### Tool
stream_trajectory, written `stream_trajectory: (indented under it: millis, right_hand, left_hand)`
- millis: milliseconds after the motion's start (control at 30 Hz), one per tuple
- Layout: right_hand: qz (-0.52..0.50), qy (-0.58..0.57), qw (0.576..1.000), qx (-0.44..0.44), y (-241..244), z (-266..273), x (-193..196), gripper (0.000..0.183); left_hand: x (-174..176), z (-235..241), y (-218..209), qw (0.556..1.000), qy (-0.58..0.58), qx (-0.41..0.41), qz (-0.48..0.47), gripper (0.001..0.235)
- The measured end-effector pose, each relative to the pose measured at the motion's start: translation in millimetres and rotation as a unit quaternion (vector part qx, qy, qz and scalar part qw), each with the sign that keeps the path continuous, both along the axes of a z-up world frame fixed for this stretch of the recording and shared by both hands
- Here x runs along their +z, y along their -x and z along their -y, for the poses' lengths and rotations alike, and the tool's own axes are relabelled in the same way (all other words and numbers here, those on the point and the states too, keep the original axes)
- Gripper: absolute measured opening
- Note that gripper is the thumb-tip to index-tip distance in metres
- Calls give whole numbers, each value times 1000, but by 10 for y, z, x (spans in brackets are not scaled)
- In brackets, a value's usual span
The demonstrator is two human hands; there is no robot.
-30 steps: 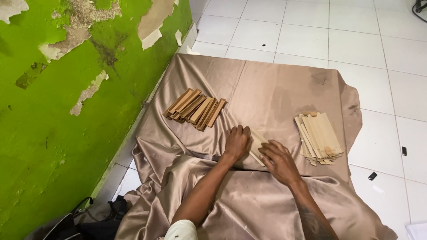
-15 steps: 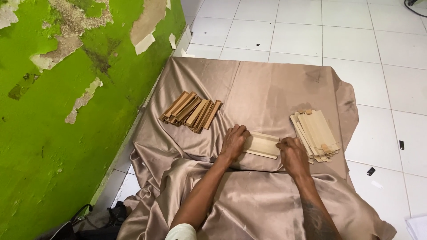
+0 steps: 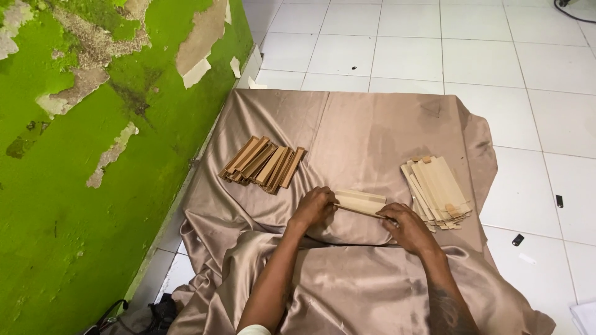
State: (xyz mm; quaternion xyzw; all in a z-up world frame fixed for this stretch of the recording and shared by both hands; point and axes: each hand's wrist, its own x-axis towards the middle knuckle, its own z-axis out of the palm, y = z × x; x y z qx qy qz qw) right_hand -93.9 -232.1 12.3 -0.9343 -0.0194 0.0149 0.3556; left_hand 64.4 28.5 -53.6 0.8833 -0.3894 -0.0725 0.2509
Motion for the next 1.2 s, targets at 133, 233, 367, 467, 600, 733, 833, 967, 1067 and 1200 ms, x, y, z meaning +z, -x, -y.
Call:
stream_trajectory:
  millis: [133, 233, 367, 467, 600, 733, 833, 967, 1067, 1200]
  right_hand:
    - [7, 26, 999, -28, -97, 13, -164, 25]
    - [13, 30, 998, -48, -113, -19, -231, 28]
    - [-3, 11, 996, -89, -156, -48, -186, 27]
    - [-12, 34, 994, -102, -212, -39, -236, 26]
    - [62, 97, 987, -112, -297, -54, -489, 17]
    - [-15, 37, 991, -126, -284, -50, -266, 29]
    - [-121, 36, 983, -130, -314, 6, -219, 46]
    - [-116, 8, 983, -141, -357, 42, -263, 19]
    - [-136, -2, 979, -155, -390, 6, -219, 20]
    - [-154, 13, 976, -154, -393, -48, -150, 17]
  left_hand:
    - [58, 33, 62, 1000, -1, 17, -6, 19]
    - [275, 4, 157, 1000, 5, 5, -28, 22]
    - [356, -11, 171, 998, -5, 1, -55, 27]
    - [333, -10, 133, 996, -4, 8, -86, 32]
    - [510, 10, 208, 998, 19, 29, -60, 39]
    - [577, 47, 191, 994, 6, 47, -98, 35]
    - [610, 85, 178, 988, -18, 80, -134, 42]
    - [527, 113, 138, 990, 24, 64, -124, 36]
    - [518, 132, 120, 991, 24, 56, -118, 37]
    - [431, 133, 118, 995, 20, 31, -94, 36]
